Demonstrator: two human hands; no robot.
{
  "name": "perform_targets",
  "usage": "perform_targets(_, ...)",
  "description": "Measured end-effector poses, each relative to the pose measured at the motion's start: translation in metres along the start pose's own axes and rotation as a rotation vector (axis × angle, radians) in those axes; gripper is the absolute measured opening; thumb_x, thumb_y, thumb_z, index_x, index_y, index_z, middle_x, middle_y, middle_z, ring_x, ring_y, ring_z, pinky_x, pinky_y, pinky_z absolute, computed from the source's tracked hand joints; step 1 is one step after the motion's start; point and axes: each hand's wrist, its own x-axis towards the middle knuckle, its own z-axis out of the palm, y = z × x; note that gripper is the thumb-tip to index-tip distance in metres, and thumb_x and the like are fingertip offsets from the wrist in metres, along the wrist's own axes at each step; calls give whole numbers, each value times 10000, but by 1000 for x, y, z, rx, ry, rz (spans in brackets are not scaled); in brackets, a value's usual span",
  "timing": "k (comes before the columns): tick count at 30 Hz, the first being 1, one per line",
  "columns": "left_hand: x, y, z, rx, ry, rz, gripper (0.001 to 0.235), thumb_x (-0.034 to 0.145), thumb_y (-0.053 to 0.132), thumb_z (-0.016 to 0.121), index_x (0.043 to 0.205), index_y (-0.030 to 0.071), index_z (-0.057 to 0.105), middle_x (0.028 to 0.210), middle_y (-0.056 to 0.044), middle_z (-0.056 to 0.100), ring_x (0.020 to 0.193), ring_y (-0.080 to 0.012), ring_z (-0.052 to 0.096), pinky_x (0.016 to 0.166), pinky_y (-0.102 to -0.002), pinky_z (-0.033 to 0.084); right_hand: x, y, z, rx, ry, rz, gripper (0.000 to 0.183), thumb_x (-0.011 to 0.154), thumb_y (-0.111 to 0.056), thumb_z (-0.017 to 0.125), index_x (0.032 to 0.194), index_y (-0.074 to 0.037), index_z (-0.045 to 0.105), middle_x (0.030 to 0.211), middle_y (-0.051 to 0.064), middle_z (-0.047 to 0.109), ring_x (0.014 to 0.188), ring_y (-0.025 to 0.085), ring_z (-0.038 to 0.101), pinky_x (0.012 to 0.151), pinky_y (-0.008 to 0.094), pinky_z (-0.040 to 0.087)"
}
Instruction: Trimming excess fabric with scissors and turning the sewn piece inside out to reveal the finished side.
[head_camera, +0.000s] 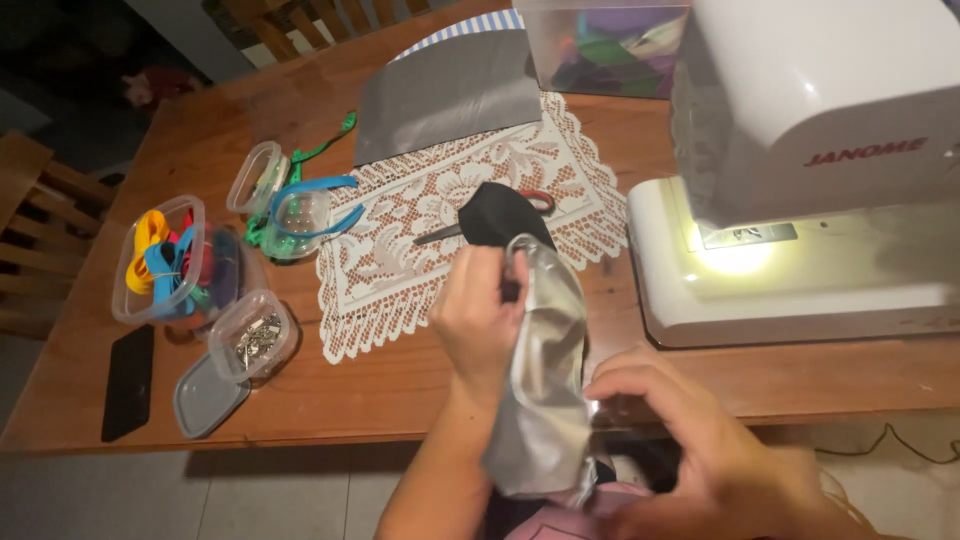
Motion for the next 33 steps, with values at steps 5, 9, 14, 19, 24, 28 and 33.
perform_targets(5,1,19,15,91,-53,91,287,981,150,599,745,98,445,696,-63,446,557,-247,471,487,-392,364,12,-20,12,-94,381,-378,128,842,-153,775,910,-83,693,883,55,702,799,173,693,783,262,551)
perform_targets(9,6,34,-13,-297,-251,-96,140,1011,165,622,898,93,583,815,-52,599,695,-238,584,631,-384,452,5,-13,4,-91,549,-302,42,887,-86,697,889,-45,692,893,77,709,825,167,690,811,257,540)
perform_targets(14,-1,72,-55,-641,-533,-96,283,826,300,821,951,109,653,917,-35,662,665,-124,570,560,-252,474,-8,6,-4,-186,789,-78,29,918,-84,704,927,-79,677,861,11,676,695,76,593,625,194,483)
perform_targets(19,-5,82,-45,-622,-487,86,38,964,58,639,942,37,663,873,-90,681,752,-259,658,711,-358,530,-19,8,-12,-195,708,-188,301,822,-200,762,1046,-58,621,1025,72,683,964,172,663,899,272,514)
perform_targets(24,-24,90,-34,-450,-372,214,65,988,105,635,953,57,661,849,-85,604,676,-260,592,635,-359,495,-31,26,-9,-215,785,-203,315,757,0,806,1017,-59,638,997,93,721,922,182,702,877,259,543)
perform_targets(28,-42,98,-25,-475,-345,390,159,1038,117,564,953,35,670,838,-109,616,672,-278,578,621,-390,451,-34,32,-7,-326,821,-173,285,777,1,751,1039,-52,654,932,79,677,796,166,646,732,259,531)
perform_targets(33,-46,108,-22,-578,-406,578,342,1121,177,601,798,67,588,696,-40,438,582,-206,466,525,-325,343,-26,24,-9,-347,827,-52,295,810,34,608,1079,-73,664,1023,60,686,911,165,670,825,275,530)
